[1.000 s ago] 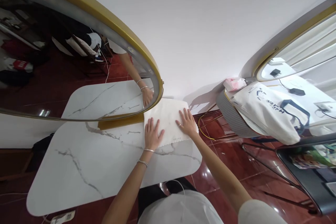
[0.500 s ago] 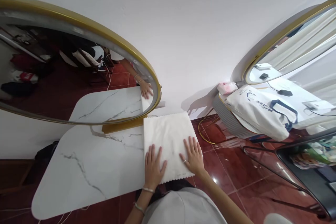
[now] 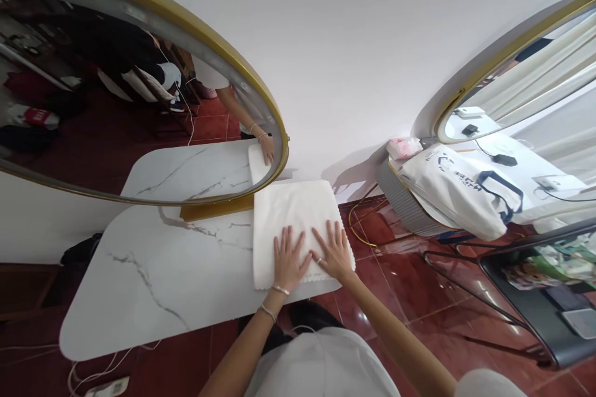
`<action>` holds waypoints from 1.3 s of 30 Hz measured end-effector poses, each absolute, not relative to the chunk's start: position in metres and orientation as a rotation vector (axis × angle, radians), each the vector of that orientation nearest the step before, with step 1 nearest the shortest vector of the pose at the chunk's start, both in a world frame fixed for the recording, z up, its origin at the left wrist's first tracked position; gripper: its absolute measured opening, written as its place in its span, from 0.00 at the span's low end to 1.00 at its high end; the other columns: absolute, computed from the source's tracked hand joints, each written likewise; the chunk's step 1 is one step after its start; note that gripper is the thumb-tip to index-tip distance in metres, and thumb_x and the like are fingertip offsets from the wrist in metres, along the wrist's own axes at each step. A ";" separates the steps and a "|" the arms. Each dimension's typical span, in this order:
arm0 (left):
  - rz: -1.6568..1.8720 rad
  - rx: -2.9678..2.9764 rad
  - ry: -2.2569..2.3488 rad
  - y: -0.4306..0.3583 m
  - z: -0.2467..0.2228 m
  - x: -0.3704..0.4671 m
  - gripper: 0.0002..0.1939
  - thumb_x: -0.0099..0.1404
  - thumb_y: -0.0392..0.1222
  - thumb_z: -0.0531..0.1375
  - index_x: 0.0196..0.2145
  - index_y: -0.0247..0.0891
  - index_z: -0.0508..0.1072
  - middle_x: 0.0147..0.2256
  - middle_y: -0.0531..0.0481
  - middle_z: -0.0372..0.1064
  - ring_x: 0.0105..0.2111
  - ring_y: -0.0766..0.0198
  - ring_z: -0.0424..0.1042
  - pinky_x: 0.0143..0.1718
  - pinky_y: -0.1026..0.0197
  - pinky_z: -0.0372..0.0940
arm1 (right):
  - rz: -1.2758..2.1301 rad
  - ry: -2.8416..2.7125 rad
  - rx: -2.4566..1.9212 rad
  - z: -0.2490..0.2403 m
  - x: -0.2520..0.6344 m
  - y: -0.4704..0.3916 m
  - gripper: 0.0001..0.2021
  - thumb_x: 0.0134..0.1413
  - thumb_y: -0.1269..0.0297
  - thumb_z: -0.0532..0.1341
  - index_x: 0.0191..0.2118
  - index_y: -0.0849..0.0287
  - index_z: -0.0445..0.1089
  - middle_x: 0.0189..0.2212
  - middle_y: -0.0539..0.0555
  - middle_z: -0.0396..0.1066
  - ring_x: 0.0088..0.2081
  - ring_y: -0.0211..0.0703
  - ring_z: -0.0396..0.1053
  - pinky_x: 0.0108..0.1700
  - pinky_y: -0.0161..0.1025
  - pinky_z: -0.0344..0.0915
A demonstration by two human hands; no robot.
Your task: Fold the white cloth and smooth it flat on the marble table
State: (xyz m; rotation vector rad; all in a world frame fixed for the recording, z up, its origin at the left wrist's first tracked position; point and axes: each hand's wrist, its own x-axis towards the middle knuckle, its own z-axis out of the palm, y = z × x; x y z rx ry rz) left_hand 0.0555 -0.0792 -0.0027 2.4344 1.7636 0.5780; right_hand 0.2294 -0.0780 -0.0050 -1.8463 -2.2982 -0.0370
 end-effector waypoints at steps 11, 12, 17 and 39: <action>0.806 2.213 1.918 -0.104 0.002 -0.003 0.22 0.68 0.50 0.53 0.57 0.44 0.66 0.63 0.41 0.55 0.63 0.51 0.54 0.60 0.42 0.55 | -0.034 -2.254 -1.766 -0.010 0.188 -0.123 0.36 0.61 0.52 0.56 0.69 0.42 0.38 0.71 0.55 0.32 0.69 0.68 0.34 0.63 0.63 0.46; 0.916 2.060 1.997 -0.086 0.007 -0.012 0.21 0.67 0.50 0.54 0.54 0.42 0.69 0.61 0.40 0.57 0.62 0.50 0.56 0.59 0.42 0.56 | -0.032 -2.254 -1.768 -0.010 0.188 -0.123 0.36 0.61 0.52 0.56 0.69 0.41 0.38 0.71 0.55 0.32 0.69 0.68 0.34 0.63 0.63 0.46; 1.126 1.505 2.057 0.012 0.026 -0.063 0.14 0.58 0.47 0.59 0.40 0.38 0.75 0.39 0.42 0.73 0.40 0.54 0.72 0.41 0.50 0.69 | 0.003 -2.242 -1.779 -0.009 0.190 -0.123 0.36 0.60 0.54 0.57 0.69 0.41 0.39 0.71 0.54 0.30 0.69 0.68 0.34 0.63 0.63 0.46; 0.450 2.358 1.832 0.020 -0.003 0.024 0.28 0.67 0.51 0.54 0.64 0.47 0.58 0.69 0.42 0.41 0.68 0.46 0.40 0.65 0.37 0.41 | 0.130 -2.405 -1.708 0.003 0.179 -0.123 0.38 0.60 0.45 0.55 0.70 0.44 0.36 0.70 0.58 0.34 0.69 0.66 0.35 0.63 0.64 0.42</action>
